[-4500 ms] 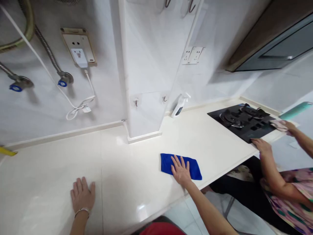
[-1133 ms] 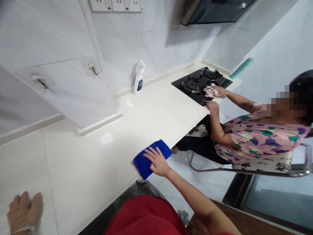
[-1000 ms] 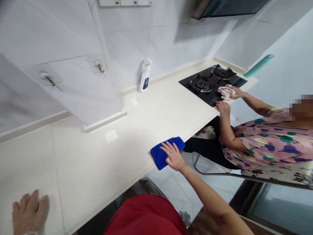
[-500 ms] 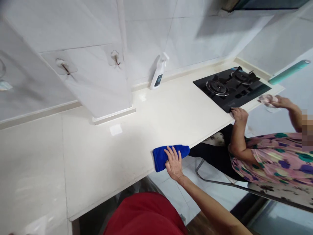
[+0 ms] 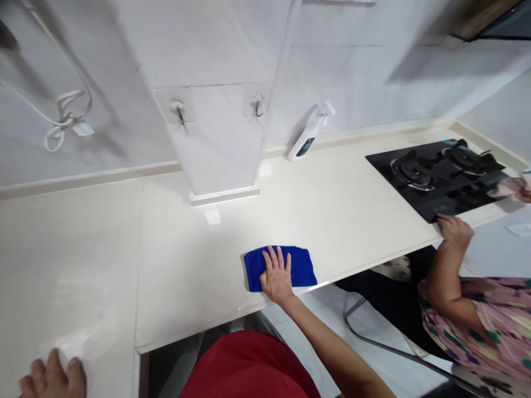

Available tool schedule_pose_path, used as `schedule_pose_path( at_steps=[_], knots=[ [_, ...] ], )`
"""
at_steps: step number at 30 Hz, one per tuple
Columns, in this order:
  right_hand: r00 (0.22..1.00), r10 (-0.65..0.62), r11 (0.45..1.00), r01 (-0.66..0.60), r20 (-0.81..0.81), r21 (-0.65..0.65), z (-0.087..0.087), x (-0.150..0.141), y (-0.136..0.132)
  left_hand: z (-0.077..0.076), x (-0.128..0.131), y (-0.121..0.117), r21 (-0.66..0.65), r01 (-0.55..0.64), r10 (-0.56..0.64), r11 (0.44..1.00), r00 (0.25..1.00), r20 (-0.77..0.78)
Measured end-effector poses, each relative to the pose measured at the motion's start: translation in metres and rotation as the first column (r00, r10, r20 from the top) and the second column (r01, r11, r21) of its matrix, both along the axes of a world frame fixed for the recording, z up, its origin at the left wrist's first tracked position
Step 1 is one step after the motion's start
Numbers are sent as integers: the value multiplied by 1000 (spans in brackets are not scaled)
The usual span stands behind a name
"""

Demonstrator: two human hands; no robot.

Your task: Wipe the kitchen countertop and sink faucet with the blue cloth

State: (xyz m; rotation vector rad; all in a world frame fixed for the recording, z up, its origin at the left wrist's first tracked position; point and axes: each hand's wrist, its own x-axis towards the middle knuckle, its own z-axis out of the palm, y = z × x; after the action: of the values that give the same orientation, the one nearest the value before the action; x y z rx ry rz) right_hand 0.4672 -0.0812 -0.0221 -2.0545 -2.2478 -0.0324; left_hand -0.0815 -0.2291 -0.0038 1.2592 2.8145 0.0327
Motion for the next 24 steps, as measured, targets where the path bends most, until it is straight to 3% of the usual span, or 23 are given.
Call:
schedule_pose_path(
  at_steps=[3,8,12,18,24],
  knots=[
    [999,41,999,-41,-6,-14,5,-30,35,2,3,1,119,-9,7,993,1000,18],
    [985,161,987,-162,-67,-5,9,-82,83,8,9,3,110,-50,44,993,997,64],
    [958,259,965,-263,-121,-18,12,-138,104,11,12,1,119,-63,53,991,995,84],
    [871,460,870,-481,-172,-108,17,-246,103,12,14,-4,113,-65,57,991,996,75],
    [680,656,705,-707,-328,-57,16,-337,70,4,12,-10,118,-56,52,991,998,39]
  ],
)
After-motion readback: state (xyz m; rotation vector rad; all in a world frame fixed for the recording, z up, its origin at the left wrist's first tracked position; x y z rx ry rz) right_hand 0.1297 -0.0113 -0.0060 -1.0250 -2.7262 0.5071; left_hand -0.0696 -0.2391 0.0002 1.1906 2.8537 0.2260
